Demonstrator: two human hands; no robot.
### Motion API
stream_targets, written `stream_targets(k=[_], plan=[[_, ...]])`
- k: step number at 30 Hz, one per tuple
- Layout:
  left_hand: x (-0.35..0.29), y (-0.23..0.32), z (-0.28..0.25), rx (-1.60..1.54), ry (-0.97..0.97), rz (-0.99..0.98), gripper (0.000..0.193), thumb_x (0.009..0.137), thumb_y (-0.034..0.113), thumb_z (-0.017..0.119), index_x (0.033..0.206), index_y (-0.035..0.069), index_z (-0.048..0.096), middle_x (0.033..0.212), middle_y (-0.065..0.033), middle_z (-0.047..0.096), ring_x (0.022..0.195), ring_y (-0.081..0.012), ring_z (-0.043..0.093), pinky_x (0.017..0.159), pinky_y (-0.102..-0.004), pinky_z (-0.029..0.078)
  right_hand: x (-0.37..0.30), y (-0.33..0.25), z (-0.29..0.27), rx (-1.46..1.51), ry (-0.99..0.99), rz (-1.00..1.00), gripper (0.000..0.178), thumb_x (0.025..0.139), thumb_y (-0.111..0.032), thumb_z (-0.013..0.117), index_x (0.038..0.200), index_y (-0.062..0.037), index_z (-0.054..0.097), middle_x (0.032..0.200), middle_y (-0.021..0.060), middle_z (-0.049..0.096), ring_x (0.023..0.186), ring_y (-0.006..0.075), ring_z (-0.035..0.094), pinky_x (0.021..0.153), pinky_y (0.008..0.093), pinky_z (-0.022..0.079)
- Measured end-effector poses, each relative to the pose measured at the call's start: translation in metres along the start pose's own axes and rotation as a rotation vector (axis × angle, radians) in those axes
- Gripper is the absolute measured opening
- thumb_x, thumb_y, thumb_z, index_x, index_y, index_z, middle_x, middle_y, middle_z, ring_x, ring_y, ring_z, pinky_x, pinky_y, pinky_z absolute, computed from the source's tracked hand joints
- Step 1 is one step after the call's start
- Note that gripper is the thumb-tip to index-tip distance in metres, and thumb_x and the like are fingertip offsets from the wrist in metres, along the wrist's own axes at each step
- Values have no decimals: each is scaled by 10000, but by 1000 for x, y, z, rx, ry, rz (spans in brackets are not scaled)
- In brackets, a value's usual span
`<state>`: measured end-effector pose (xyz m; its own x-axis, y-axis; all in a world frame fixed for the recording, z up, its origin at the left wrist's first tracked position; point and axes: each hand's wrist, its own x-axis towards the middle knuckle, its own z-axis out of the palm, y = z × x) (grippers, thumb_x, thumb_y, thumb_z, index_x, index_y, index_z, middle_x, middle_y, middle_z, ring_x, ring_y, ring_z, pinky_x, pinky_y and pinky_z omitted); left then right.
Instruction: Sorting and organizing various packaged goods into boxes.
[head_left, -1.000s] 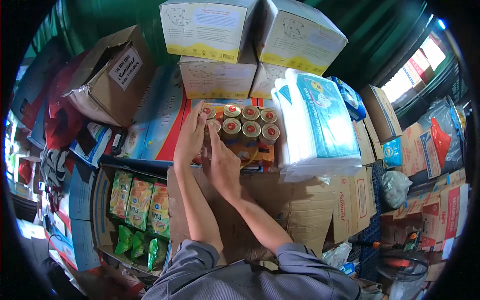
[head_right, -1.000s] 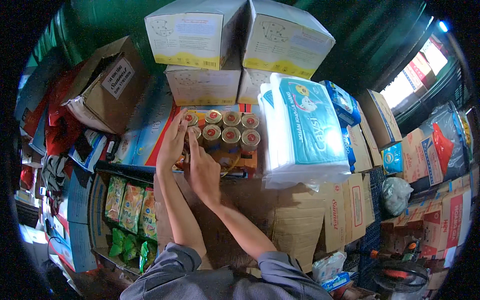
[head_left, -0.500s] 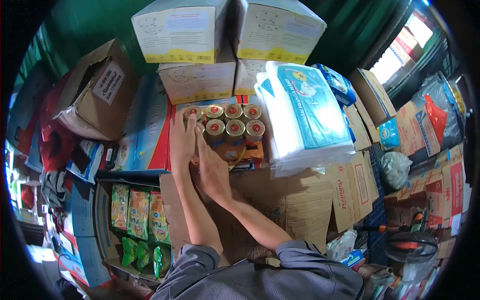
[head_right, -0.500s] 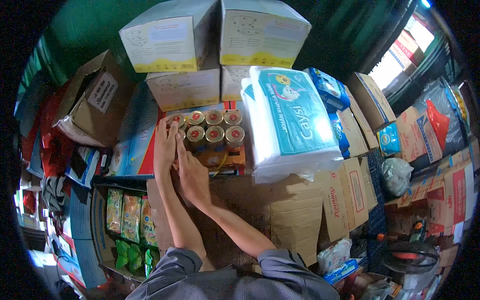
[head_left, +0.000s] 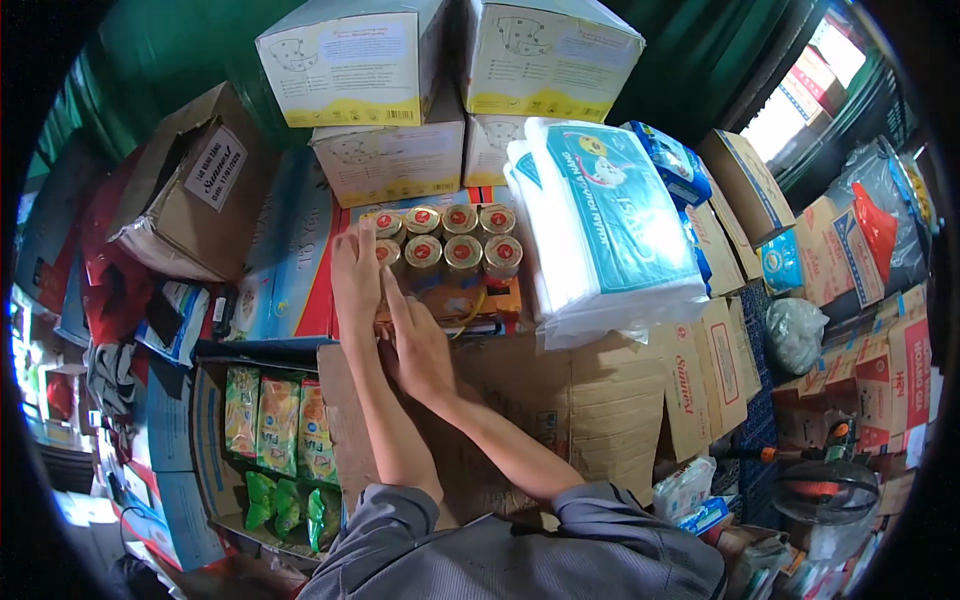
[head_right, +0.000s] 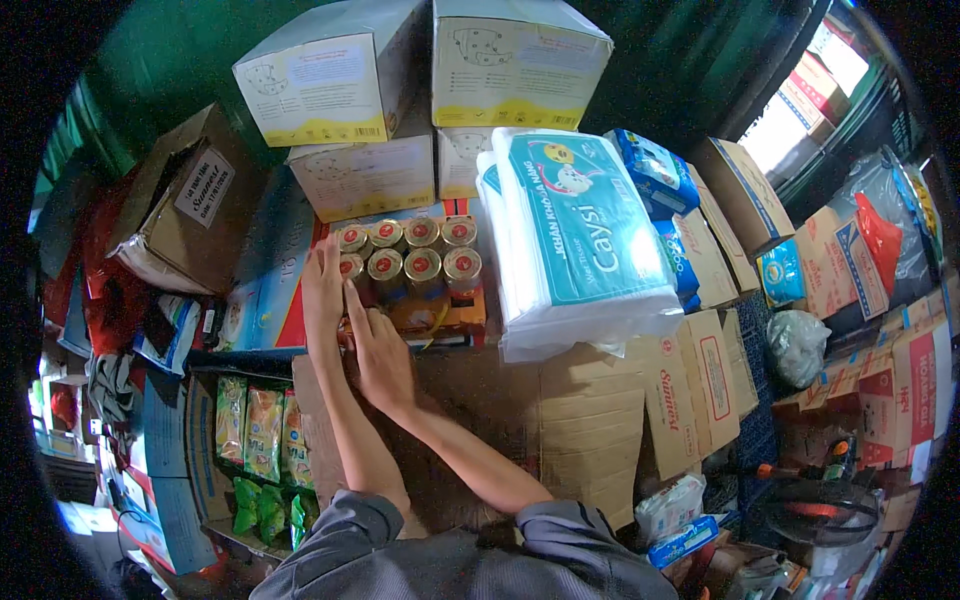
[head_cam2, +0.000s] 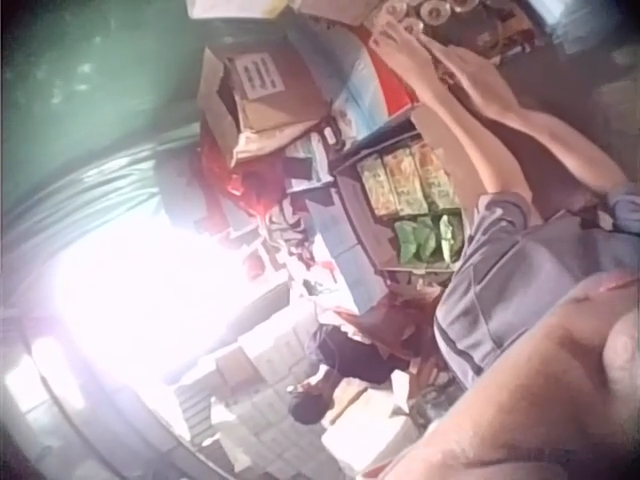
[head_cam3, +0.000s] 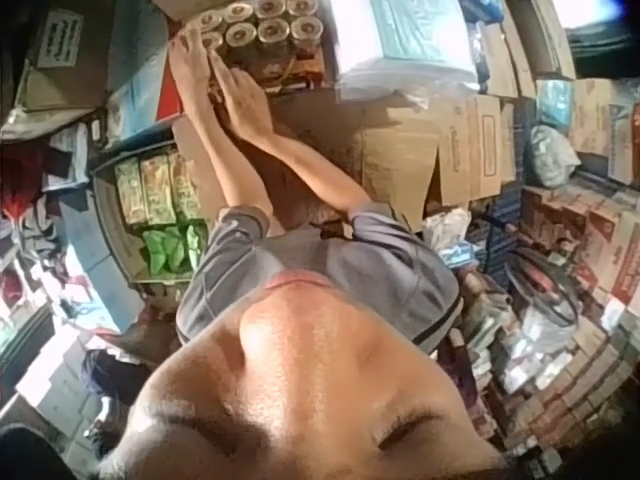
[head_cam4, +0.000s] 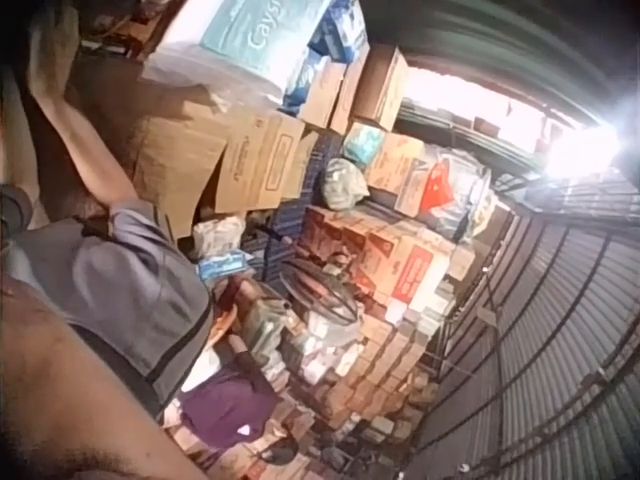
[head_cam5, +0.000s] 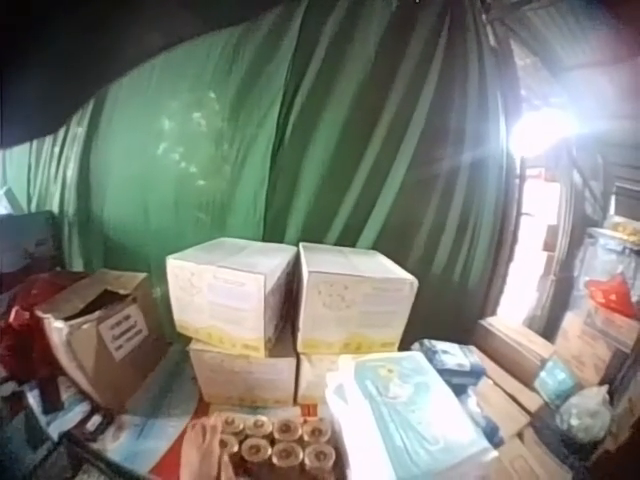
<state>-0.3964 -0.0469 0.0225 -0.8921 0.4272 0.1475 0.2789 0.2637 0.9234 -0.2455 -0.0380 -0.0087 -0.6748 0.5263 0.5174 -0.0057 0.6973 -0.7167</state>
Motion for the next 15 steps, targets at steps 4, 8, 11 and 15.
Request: stream_targets(k=[4, 8, 11, 15], plan=[[6, -5, 8, 67, -7, 240, 475, 1165, 396, 564, 1408, 1, 666, 1394, -238, 658, 1210, -387, 654, 1075, -435, 507, -18, 5, -4, 107, 36, -77, 854, 895, 64, 710, 1688, -30, 408, 1325, 232, 655, 1161, 454, 662, 952, 488, 570], [8, -15, 13, -278, -45, 183, 458, 1173, 366, 578, 1479, 31, 636, 1435, -163, 661, 1272, -285, 653, 1110, -389, 494, -59, 6, -22, 211, 21, -171, 758, 908, 73, 689, 1632, -52, 504, 1369, 214, 637, 1141, 441, 695, 949, 483, 591], [10, -20, 4, -409, 75, 255, 443, 1177, 333, 583, 1497, 29, 623, 1458, -122, 653, 1317, -230, 626, 1149, -384, 476, -105, 4, -43, 171, -167, -57, 718, 944, 59, 670, 1632, -43, 488, 1349, 250, 632, 1169, 455, 679, 948, 499, 588], [6, -8, -14, -490, 357, 354, 402, 1182, 279, 540, 1427, -17, 657, 1398, -141, 699, 1253, -214, 653, 1084, -384, 500, -150, 7, -50, 20, -376, 43, 564, 969, -73, 719, 1521, -63, 605, 1481, 212, 612, 1194, 429, 705, 974, 485, 618]])
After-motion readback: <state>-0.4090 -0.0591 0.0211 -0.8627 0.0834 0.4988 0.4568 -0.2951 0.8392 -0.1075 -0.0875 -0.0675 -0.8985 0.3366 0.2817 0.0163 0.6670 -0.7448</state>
